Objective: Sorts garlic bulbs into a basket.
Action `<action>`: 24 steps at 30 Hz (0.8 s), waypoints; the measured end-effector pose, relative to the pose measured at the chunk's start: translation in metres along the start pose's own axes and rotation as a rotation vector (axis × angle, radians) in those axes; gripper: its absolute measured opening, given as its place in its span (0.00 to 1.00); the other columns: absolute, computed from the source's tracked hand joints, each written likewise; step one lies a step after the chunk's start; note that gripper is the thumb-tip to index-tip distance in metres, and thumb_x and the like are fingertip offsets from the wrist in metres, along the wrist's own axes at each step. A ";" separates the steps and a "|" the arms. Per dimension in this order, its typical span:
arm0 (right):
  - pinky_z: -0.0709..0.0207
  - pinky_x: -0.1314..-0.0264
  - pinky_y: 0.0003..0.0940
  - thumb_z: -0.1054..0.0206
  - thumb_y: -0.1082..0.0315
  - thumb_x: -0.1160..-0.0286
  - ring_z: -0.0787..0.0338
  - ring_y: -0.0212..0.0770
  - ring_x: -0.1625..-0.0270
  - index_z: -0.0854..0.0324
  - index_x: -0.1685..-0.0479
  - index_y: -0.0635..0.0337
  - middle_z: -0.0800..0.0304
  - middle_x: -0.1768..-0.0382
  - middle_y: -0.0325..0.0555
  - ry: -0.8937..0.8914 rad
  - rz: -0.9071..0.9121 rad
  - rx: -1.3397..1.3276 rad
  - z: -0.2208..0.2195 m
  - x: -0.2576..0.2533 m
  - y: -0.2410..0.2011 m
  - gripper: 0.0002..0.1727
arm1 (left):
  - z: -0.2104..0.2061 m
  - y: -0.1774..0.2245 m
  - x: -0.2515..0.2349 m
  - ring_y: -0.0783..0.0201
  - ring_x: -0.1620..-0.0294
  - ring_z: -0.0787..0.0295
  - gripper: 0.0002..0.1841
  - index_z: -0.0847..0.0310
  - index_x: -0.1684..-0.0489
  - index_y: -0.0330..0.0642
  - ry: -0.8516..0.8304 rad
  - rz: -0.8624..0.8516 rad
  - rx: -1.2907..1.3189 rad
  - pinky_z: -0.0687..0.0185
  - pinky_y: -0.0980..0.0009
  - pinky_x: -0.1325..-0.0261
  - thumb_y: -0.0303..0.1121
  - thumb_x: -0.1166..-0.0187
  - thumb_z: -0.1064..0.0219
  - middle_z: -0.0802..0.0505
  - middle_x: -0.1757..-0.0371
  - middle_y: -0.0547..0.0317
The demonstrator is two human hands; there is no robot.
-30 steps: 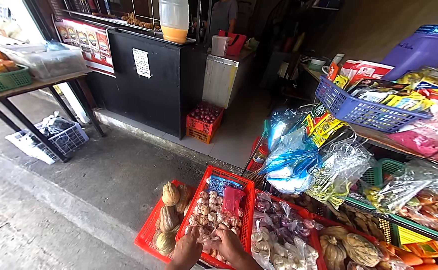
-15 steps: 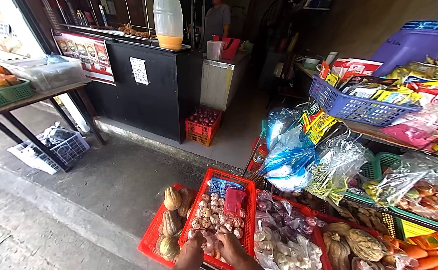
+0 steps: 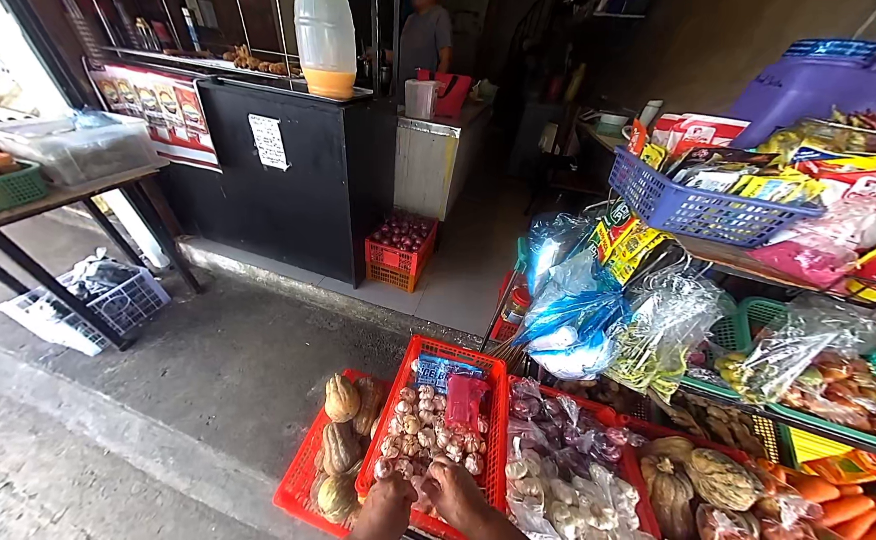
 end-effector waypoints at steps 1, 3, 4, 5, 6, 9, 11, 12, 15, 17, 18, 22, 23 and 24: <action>0.21 0.26 0.48 0.39 0.61 0.15 0.12 0.52 0.33 0.11 0.47 0.66 0.12 0.37 0.58 -0.014 -0.001 0.013 0.000 0.000 -0.001 0.18 | 0.000 -0.001 0.000 0.46 0.41 0.09 0.12 0.06 0.55 0.36 -0.018 0.008 -0.015 0.18 0.49 0.32 0.25 0.21 0.39 0.06 0.50 0.42; 0.20 0.28 0.50 0.38 0.72 0.22 0.12 0.54 0.33 0.11 0.47 0.65 0.14 0.35 0.59 -0.027 0.005 0.037 -0.002 0.001 -0.002 0.13 | -0.001 -0.002 -0.001 0.44 0.41 0.10 0.12 0.07 0.54 0.37 -0.078 0.069 -0.078 0.17 0.46 0.34 0.25 0.22 0.40 0.07 0.47 0.41; 0.19 0.28 0.51 0.38 0.75 0.25 0.13 0.55 0.33 0.10 0.47 0.64 0.15 0.33 0.58 -0.043 -0.004 0.050 -0.003 0.001 -0.001 0.14 | -0.001 -0.003 -0.001 0.43 0.39 0.11 0.13 0.08 0.54 0.37 -0.111 0.113 -0.111 0.17 0.45 0.34 0.26 0.22 0.40 0.09 0.43 0.40; 0.19 0.29 0.52 0.39 0.75 0.26 0.13 0.54 0.33 0.09 0.47 0.62 0.15 0.33 0.58 -0.050 -0.016 0.055 -0.003 0.001 0.001 0.14 | -0.002 -0.006 -0.002 0.42 0.38 0.12 0.13 0.08 0.52 0.38 -0.142 0.157 -0.136 0.17 0.44 0.34 0.25 0.22 0.40 0.11 0.38 0.39; 0.19 0.30 0.52 0.38 0.74 0.26 0.12 0.54 0.33 0.08 0.49 0.60 0.14 0.33 0.56 -0.046 -0.029 0.048 -0.003 0.000 0.004 0.14 | -0.004 -0.010 -0.003 0.41 0.36 0.12 0.13 0.08 0.50 0.39 -0.164 0.196 -0.152 0.17 0.43 0.34 0.24 0.23 0.40 0.13 0.34 0.38; 0.18 0.32 0.52 0.37 0.73 0.29 0.11 0.50 0.36 0.06 0.54 0.57 0.11 0.37 0.52 -0.015 -0.066 -0.023 0.003 -0.001 0.007 0.14 | -0.007 -0.016 -0.004 0.42 0.34 0.13 0.15 0.09 0.48 0.41 -0.190 0.243 -0.157 0.16 0.44 0.33 0.23 0.25 0.40 0.17 0.28 0.39; 0.18 0.32 0.47 0.33 0.70 0.30 0.11 0.47 0.38 0.06 0.57 0.56 0.10 0.42 0.49 0.028 -0.076 -0.085 0.007 -0.001 0.009 0.11 | -0.006 -0.016 -0.005 0.43 0.34 0.13 0.16 0.09 0.46 0.42 -0.178 0.241 -0.142 0.17 0.44 0.33 0.23 0.25 0.40 0.15 0.30 0.41; 0.18 0.33 0.46 0.31 0.69 0.31 0.11 0.46 0.40 0.06 0.58 0.57 0.10 0.45 0.49 0.060 -0.071 -0.121 0.009 0.000 0.011 0.09 | -0.006 -0.016 -0.005 0.43 0.34 0.13 0.16 0.09 0.46 0.42 -0.165 0.240 -0.137 0.16 0.44 0.34 0.23 0.25 0.40 0.15 0.30 0.42; 0.18 0.33 0.43 0.29 0.69 0.32 0.11 0.45 0.42 0.06 0.59 0.59 0.09 0.48 0.49 0.114 -0.046 -0.189 0.012 0.001 0.011 0.08 | -0.004 -0.015 -0.005 0.45 0.34 0.13 0.16 0.09 0.45 0.40 -0.127 0.233 -0.132 0.17 0.44 0.33 0.23 0.25 0.40 0.14 0.30 0.44; 0.18 0.35 0.41 0.29 0.70 0.33 0.10 0.43 0.44 0.06 0.60 0.60 0.08 0.50 0.49 0.164 0.005 -0.243 0.014 0.003 0.010 0.08 | -0.002 -0.015 -0.005 0.46 0.34 0.12 0.16 0.10 0.46 0.38 -0.082 0.221 -0.114 0.17 0.46 0.32 0.22 0.26 0.40 0.13 0.31 0.45; 0.17 0.36 0.40 0.31 0.71 0.32 0.09 0.43 0.45 0.06 0.59 0.61 0.07 0.51 0.50 0.201 0.048 -0.292 0.014 0.004 0.011 0.09 | -0.001 -0.015 -0.004 0.47 0.34 0.12 0.16 0.10 0.46 0.37 -0.055 0.218 -0.099 0.17 0.46 0.32 0.21 0.26 0.40 0.12 0.31 0.44; 0.16 0.35 0.39 0.35 0.67 0.22 0.08 0.41 0.45 0.09 0.48 0.63 0.06 0.48 0.52 0.272 0.074 -0.495 0.012 0.002 0.026 0.13 | 0.009 -0.016 0.000 0.47 0.36 0.10 0.17 0.10 0.44 0.36 0.063 0.235 -0.040 0.16 0.47 0.33 0.19 0.29 0.39 0.12 0.31 0.45; 0.17 0.33 0.40 0.36 0.66 0.20 0.08 0.43 0.43 0.10 0.47 0.64 0.07 0.47 0.54 0.250 0.028 -0.483 0.011 0.000 0.032 0.14 | 0.012 -0.016 0.001 0.47 0.38 0.10 0.18 0.10 0.44 0.36 0.107 0.229 -0.027 0.15 0.47 0.34 0.18 0.29 0.39 0.12 0.33 0.45; 0.18 0.31 0.43 0.37 0.65 0.18 0.08 0.45 0.42 0.10 0.46 0.65 0.07 0.47 0.56 0.200 -0.032 -0.420 0.008 -0.002 0.039 0.14 | 0.014 -0.015 0.002 0.47 0.39 0.09 0.18 0.10 0.44 0.36 0.141 0.222 -0.018 0.14 0.48 0.34 0.18 0.30 0.38 0.11 0.33 0.45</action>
Point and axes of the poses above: each hand's wrist, its own x-axis away from the middle knuckle, its own z-axis out of the back of the hand, y = z × x, the point moved 5 cm from there along -x, towards the middle knuckle
